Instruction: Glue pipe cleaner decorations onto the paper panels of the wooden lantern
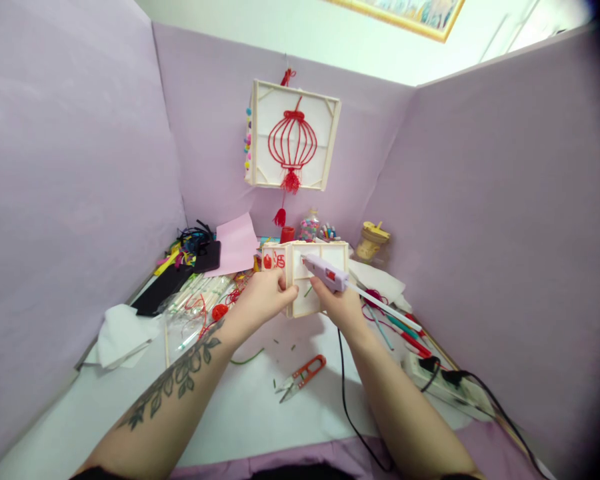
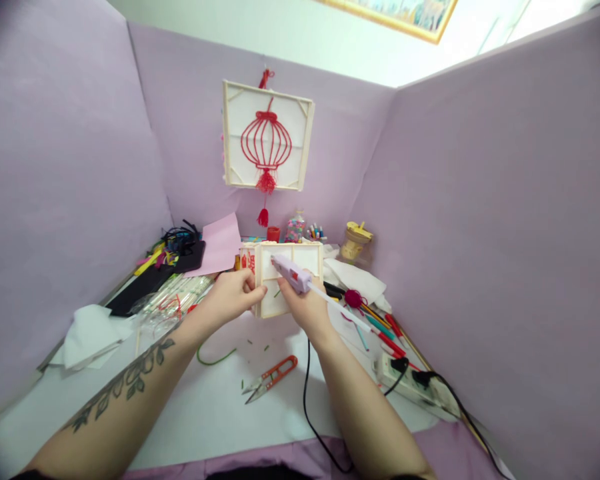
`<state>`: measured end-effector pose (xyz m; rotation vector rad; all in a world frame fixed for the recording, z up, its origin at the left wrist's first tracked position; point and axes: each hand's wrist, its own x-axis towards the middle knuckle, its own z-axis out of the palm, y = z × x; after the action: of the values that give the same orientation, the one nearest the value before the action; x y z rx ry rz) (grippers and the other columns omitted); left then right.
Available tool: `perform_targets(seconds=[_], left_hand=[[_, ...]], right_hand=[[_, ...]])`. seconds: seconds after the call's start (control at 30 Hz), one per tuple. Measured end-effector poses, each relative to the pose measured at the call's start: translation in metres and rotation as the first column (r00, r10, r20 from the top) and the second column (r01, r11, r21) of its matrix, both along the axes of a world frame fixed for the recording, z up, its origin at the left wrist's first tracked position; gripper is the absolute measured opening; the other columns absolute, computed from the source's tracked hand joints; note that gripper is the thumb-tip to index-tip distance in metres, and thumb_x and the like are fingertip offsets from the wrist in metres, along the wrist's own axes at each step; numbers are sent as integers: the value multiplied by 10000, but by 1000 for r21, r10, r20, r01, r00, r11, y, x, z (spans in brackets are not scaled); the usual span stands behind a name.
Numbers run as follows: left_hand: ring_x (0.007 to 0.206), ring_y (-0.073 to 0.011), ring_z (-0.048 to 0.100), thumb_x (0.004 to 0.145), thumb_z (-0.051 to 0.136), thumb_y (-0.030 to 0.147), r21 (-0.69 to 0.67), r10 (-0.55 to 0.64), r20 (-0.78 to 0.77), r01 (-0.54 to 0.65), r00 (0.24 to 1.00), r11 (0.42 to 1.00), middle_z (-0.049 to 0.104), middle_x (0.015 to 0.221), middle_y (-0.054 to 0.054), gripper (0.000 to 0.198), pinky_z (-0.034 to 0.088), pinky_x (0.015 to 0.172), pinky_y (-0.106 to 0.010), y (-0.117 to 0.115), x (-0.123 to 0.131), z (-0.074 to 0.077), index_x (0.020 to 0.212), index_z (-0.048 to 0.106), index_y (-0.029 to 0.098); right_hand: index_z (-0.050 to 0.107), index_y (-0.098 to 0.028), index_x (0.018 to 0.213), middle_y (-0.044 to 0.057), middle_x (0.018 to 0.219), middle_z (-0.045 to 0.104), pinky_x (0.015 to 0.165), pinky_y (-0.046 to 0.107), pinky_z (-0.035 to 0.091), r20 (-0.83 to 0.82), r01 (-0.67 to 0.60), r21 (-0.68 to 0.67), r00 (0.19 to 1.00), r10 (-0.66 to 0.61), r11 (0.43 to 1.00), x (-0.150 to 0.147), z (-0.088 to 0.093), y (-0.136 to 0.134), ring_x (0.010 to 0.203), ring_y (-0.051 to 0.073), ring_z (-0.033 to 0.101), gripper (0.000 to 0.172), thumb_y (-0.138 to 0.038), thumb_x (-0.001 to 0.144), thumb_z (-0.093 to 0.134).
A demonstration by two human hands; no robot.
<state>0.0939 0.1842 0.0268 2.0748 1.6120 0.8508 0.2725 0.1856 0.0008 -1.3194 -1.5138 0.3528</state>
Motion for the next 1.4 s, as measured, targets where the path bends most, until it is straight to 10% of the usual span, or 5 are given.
perform_targets(seconds=[0.87, 1.13, 1.4], left_hand=[[619, -155, 581, 749, 570, 404, -16, -2, 26, 2, 1000, 1000, 641, 636, -11, 238, 359, 552, -242, 0, 1, 0, 639, 502, 204], [627, -165, 610, 750, 575, 418, -42, -11, 37, 13, 999, 999, 655, 641, -16, 244, 385, 542, -238, 2, -2, -1, 654, 509, 204], [552, -139, 619, 733, 613, 429, -104, 34, 213, -12, 977, 995, 635, 623, 14, 266, 435, 502, -224, 12, -7, -6, 674, 487, 202]], right_hand=[[680, -168, 805, 61, 738, 689, 675, 371, 529, -24, -57, -61, 998, 56, 996, 1, -1, -3, 709, 236, 631, 321, -477, 733, 633], [675, -166, 824, 50, 741, 676, 608, 309, 490, -380, -368, -242, 887, 262, 898, 39, 13, -2, 665, 194, 603, 383, -524, 689, 700], [562, -272, 1189, 32, 888, 674, 662, 307, 482, 130, -453, -438, 823, 553, 776, 95, 25, -71, 757, 193, 602, 420, -341, 785, 656]])
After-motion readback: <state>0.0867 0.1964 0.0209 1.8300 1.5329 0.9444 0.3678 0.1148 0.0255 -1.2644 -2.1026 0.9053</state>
